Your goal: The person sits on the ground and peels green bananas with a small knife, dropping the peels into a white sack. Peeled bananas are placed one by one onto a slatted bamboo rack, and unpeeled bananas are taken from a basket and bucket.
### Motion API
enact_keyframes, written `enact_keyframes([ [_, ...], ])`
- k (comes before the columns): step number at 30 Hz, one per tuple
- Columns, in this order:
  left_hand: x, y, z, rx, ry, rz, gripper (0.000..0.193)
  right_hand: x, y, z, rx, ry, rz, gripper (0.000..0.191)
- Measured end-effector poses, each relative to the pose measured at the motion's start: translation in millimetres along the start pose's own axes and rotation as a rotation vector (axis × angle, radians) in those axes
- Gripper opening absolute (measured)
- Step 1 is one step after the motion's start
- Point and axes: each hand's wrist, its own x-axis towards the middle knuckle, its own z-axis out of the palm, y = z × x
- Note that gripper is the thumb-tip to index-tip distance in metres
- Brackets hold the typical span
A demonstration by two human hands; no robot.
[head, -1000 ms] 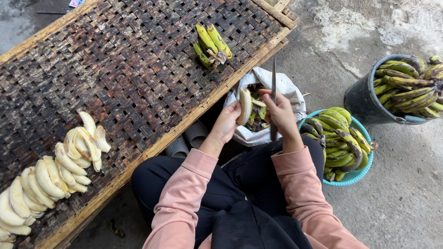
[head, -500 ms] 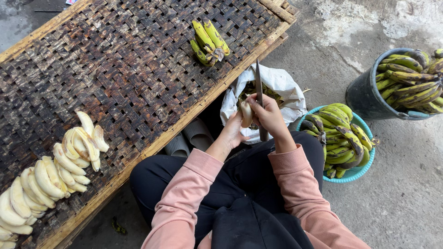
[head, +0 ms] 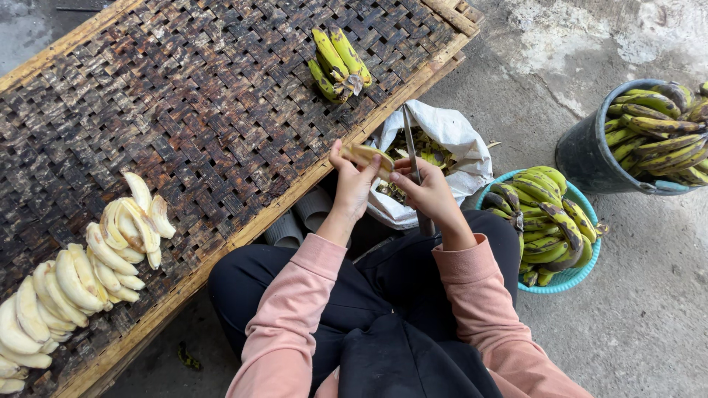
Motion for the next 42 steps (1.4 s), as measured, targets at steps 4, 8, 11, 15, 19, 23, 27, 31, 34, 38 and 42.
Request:
enact_keyframes([
  [4, -7.7, 22.6, 14.1, 0.370, -0.096, 0.266, 0.089, 2.6, 9.8, 1.7, -0.102, 0.050, -0.015, 0.020],
  [8, -11.8, 45.8, 14.0, 0.213, -0.297, 0.012, 0.082, 7.7, 19.4, -11.5, -0.253, 0.122, -0.114, 0.014],
  [11, -14.4, 61.9, 3.5, 0.141, -0.441, -0.219, 0.074, 15.1, 24.5, -31.2, -0.421, 0.345, -0.294, 0.013],
  [15, -11.4, 62.0, -0.7, 0.003, -0.477, -0.308, 0.058, 22.8, 25.3, -58.5, -0.482, 0.480, -0.207, 0.013],
  [19, -5.0, 52.7, 3.0, -0.159, -0.367, -0.229, 0.047, 18.3, 21.0, -53.8, -0.700, 0.455, -0.344, 0.045],
  [23, -2.7, 45.9, 4.5, -0.318, -0.254, -0.270, 0.041, 0.7, 15.0, -17.7, -0.100, 0.199, -0.173, 0.057],
  [27, 0.8, 32.2, -0.4, -0.456, -0.348, -0.279, 0.038, -9.7, 6.2, 6.7, -0.348, 0.063, -0.307, 0.039],
  [31, 9.8, 16.2, -8.6, -0.472, -0.320, -0.243, 0.042, -11.2, 5.0, 20.8, -0.510, 0.037, -0.506, 0.016],
  [34, 9.8, 14.2, -11.5, -0.513, -0.383, -0.254, 0.040, -8.2, 5.1, 18.4, -0.300, 0.059, -0.346, 0.009],
  [38, -2.4, 23.8, -4.5, -0.543, -0.503, -0.414, 0.040, 8.0, 3.3, -5.0, -0.448, 0.404, -0.322, 0.010],
  [42, -9.2, 31.1, 4.1, -0.556, -0.538, -0.469, 0.040, 22.5, 14.1, -42.3, -0.630, 0.564, -0.317, 0.020],
])
